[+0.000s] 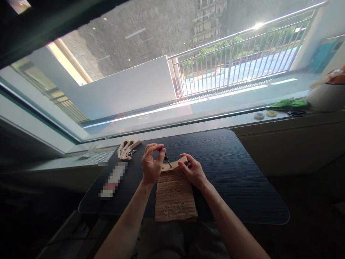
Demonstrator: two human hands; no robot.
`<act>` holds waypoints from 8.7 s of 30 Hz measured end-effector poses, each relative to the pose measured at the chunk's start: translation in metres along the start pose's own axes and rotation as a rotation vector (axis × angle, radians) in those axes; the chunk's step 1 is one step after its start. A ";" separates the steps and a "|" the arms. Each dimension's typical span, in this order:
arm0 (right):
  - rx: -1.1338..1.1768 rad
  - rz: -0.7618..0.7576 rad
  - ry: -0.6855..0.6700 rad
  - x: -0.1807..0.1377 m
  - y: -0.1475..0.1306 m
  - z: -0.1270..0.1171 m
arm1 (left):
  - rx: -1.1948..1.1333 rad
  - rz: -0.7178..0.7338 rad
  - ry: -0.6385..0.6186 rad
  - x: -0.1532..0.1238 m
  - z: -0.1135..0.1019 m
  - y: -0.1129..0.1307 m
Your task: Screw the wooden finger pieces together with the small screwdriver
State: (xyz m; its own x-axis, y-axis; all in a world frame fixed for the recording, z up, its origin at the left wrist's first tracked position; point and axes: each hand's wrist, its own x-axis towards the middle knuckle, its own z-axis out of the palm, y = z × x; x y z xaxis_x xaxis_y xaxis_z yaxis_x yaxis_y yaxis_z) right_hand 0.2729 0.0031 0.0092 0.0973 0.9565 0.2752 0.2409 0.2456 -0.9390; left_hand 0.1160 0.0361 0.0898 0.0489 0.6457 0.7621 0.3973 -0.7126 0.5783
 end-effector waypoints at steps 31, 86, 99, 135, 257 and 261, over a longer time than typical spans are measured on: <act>0.002 0.011 0.001 -0.002 -0.002 -0.002 | 0.008 -0.022 -0.014 -0.001 0.001 0.004; -0.024 0.039 0.008 -0.001 -0.004 -0.002 | -0.016 -0.008 -0.021 -0.003 0.003 0.006; -0.011 0.030 0.010 -0.002 -0.002 -0.003 | 0.018 -0.012 -0.026 -0.003 0.004 0.007; -0.013 0.022 0.008 -0.002 -0.005 -0.003 | 0.073 0.010 -0.054 0.002 0.000 0.008; 0.016 0.047 0.005 -0.002 0.002 -0.001 | 0.463 0.229 -0.788 0.060 -0.031 0.031; 0.013 0.052 -0.003 -0.002 0.004 0.000 | 0.426 0.174 -0.764 0.059 -0.032 0.031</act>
State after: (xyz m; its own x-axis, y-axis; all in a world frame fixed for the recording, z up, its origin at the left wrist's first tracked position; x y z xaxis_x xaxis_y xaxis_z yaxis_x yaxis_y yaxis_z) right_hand 0.2742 0.0023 0.0050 0.1064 0.9684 0.2256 0.2226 0.1979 -0.9546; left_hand 0.1022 0.0433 0.1622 0.6774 0.6532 0.3383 0.6268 -0.7532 0.1994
